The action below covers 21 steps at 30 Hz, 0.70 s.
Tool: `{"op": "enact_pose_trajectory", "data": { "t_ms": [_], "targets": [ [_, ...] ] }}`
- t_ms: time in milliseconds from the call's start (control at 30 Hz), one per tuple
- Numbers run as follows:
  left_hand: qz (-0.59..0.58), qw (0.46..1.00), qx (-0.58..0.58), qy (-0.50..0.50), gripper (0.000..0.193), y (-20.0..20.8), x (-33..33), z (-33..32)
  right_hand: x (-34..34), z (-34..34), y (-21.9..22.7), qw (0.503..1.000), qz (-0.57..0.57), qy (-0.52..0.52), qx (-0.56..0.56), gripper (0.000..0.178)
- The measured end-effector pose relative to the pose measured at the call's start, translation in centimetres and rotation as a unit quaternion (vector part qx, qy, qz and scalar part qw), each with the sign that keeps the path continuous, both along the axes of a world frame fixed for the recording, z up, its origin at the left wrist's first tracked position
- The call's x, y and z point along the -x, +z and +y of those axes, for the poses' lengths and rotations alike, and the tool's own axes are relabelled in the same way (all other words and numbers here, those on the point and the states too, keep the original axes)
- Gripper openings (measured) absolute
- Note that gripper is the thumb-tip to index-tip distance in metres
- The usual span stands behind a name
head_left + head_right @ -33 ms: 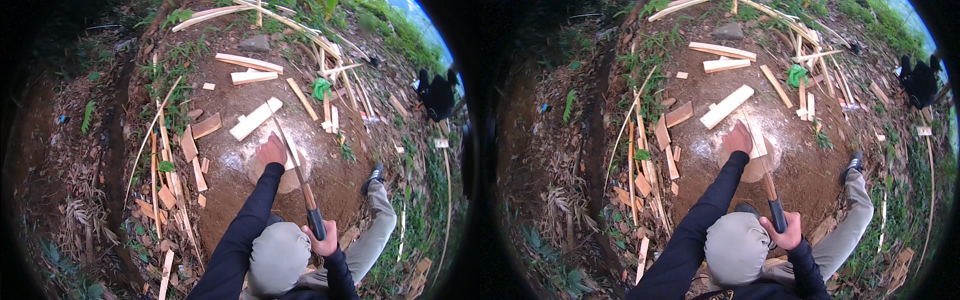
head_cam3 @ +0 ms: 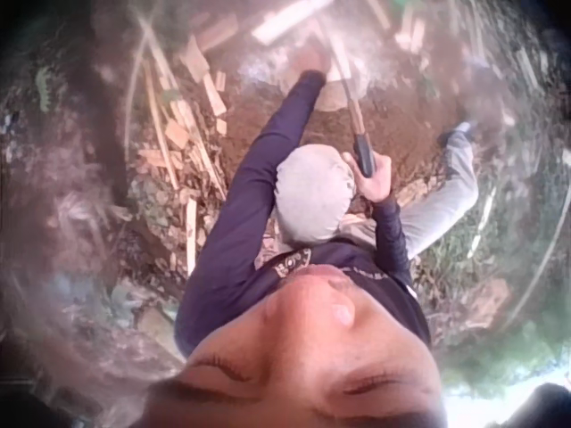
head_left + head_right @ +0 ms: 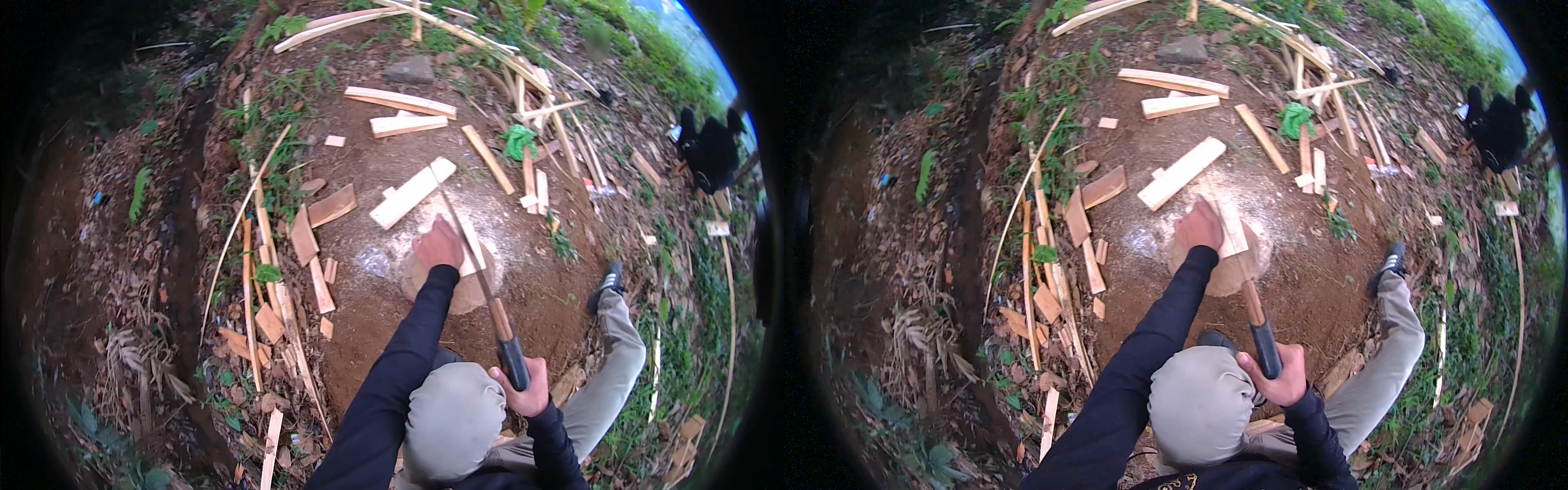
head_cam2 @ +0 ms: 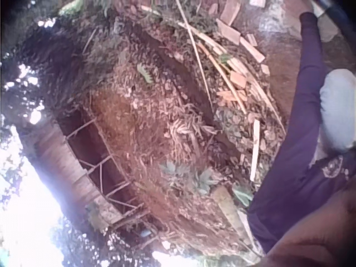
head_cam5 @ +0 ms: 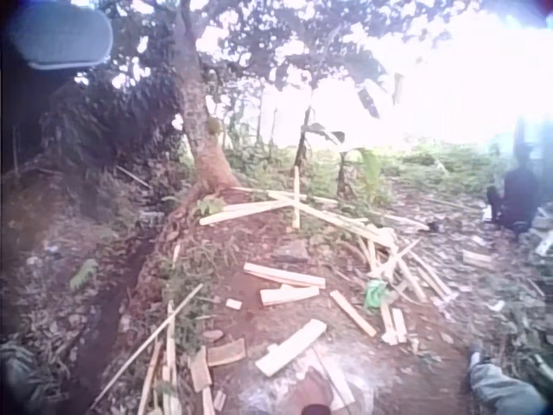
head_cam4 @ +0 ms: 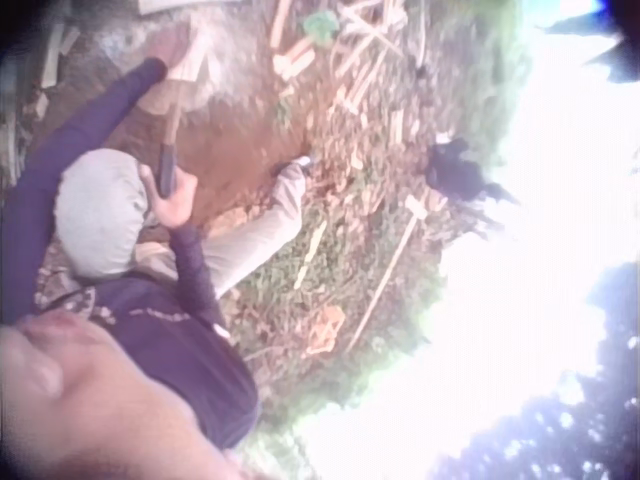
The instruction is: The person sits on the ground and uses a machete to split small pieces of wood on a large rock. They repeatedly position the wood and strike it with the blade to create smaller fragments, which accumulate on the ground.
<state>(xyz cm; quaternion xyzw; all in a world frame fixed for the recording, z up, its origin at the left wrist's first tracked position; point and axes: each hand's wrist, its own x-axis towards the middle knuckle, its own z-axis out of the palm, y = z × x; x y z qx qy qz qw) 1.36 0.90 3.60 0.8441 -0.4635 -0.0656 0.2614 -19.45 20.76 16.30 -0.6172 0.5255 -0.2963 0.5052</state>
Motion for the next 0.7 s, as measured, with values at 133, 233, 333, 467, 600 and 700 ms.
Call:
{"op": "enact_pose_trajectory", "data": {
  "t_ms": [133,233,333,467,600,700],
  "targets": [
    [-0.078,0.997,-0.008,-0.016,0.042,-2.3,-0.8,-0.2,-0.5,-0.6,1.1,0.998,-0.037,-0.015,-0.057,0.044],
    [-0.030,0.999,0.009,-0.020,0.042,-1.9,0.0,-0.3,0.1,-1.3,2.2,0.998,-0.058,0.001,-0.033,0.042],
    [-0.056,0.990,0.125,-0.017,0.037,-1.3,-0.5,0.1,1.0,-1.1,3.9,0.999,-0.022,0.005,-0.031,0.045],
    [-0.053,0.978,0.201,-0.008,0.030,-1.3,1.0,-0.3,1.5,-2.2,3.3,0.998,-0.048,-0.005,-0.037,0.040],
    [-0.032,0.978,0.197,-0.052,0.029,-2.9,-0.8,-0.1,0.7,-2.8,4.6,0.998,-0.044,-0.017,-0.046,0.036],
    [0.084,0.962,0.229,-0.126,0.024,-3.6,-0.8,-0.9,1.2,-1.6,4.0,0.989,-0.101,-0.041,-0.097,0.032]
  ]
}}
